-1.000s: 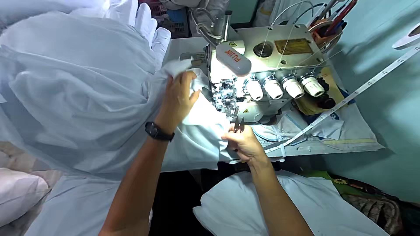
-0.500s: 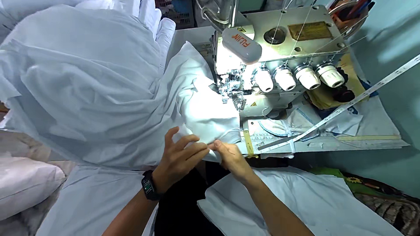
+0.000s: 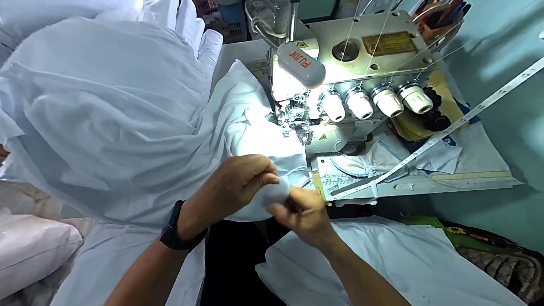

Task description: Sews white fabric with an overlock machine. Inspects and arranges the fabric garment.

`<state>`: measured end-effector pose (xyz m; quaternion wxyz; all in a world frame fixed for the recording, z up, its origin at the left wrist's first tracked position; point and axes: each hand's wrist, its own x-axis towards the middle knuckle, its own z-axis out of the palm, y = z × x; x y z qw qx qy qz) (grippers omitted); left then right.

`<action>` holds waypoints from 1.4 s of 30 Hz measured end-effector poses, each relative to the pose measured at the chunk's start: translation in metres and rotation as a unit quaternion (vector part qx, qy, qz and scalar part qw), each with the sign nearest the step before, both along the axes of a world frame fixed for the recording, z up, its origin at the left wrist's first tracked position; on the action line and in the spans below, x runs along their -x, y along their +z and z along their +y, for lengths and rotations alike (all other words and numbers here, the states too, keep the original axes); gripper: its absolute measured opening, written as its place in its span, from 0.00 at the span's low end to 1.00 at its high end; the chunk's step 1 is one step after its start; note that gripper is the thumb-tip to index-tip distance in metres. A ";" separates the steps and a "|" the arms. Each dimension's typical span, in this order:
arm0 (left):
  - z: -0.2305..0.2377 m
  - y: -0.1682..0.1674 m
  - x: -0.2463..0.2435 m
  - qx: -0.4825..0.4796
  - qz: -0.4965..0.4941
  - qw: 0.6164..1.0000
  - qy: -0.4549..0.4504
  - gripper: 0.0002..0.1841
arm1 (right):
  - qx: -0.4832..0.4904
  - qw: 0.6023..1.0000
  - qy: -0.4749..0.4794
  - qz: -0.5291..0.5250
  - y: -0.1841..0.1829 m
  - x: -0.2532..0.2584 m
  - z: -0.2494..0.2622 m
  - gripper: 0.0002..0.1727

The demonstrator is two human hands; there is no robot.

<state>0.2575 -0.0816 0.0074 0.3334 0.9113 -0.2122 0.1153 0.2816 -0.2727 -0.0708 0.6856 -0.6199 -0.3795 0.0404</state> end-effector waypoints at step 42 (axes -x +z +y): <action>-0.012 -0.040 -0.043 -0.001 -0.031 0.986 0.165 0.08 | 0.038 0.980 -0.024 0.195 -0.045 0.011 -0.024 0.16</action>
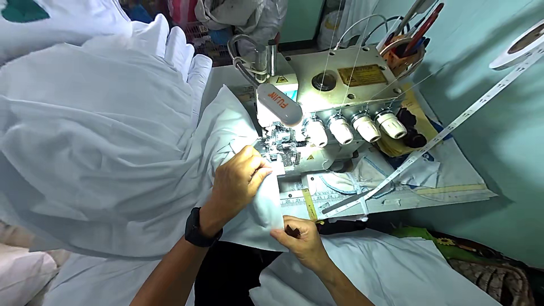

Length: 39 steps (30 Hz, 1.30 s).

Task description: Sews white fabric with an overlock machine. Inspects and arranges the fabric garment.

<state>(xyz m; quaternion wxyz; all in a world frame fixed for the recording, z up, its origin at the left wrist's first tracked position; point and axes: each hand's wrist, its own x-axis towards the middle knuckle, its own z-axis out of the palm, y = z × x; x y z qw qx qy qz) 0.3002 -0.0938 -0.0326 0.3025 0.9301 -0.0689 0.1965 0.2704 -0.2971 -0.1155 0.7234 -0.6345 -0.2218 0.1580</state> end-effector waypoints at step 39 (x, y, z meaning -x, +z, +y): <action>0.070 -0.041 0.125 -0.292 -0.158 0.918 0.217 0.15 | -0.068 0.988 -0.114 0.084 0.050 -0.018 0.040 0.15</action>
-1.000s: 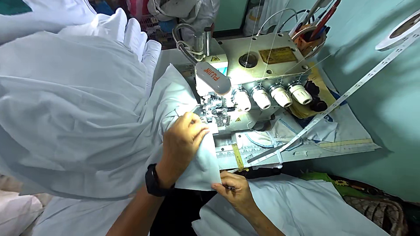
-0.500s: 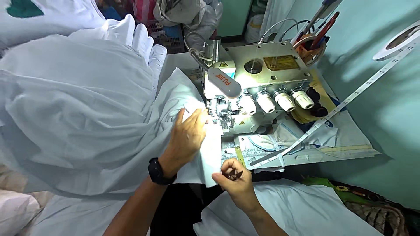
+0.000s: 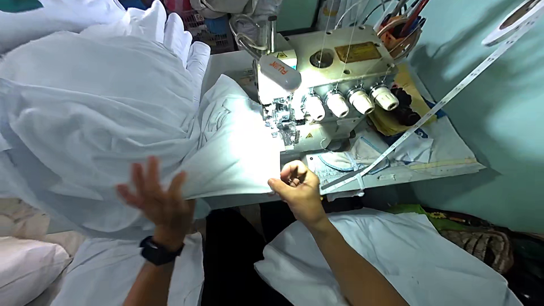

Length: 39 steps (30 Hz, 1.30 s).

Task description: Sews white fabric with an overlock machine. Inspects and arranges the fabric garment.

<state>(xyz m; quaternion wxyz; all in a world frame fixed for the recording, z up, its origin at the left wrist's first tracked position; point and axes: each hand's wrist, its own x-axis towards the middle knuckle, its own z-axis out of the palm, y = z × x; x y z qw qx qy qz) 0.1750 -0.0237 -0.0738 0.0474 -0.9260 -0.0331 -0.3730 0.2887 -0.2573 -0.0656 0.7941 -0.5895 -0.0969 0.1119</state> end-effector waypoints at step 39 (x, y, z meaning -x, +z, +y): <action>-0.088 -0.012 -0.019 0.676 0.418 0.550 -0.255 0.11 | 0.072 0.908 0.256 0.324 -0.039 0.063 -0.085 0.08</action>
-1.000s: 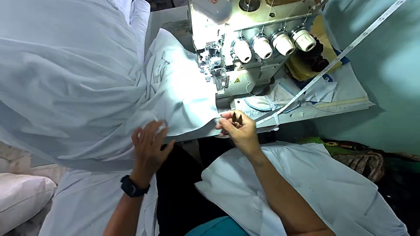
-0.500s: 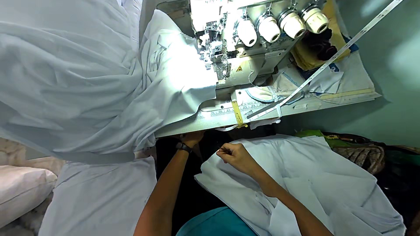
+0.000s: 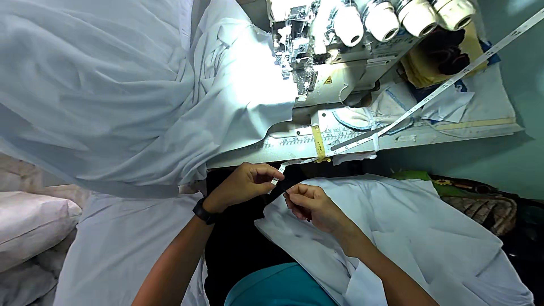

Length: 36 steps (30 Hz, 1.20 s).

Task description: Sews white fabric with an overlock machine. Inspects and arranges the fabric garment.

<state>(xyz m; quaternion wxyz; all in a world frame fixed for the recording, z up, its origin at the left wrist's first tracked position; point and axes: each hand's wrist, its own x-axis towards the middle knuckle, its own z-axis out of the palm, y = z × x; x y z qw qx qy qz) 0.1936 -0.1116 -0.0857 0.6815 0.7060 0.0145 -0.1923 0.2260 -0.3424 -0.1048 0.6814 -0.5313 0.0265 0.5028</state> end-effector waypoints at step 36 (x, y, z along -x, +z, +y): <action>0.010 0.074 -0.103 -0.335 -0.332 0.872 0.127 0.04 | -0.015 0.915 -0.223 -0.335 0.006 -0.093 0.076 0.04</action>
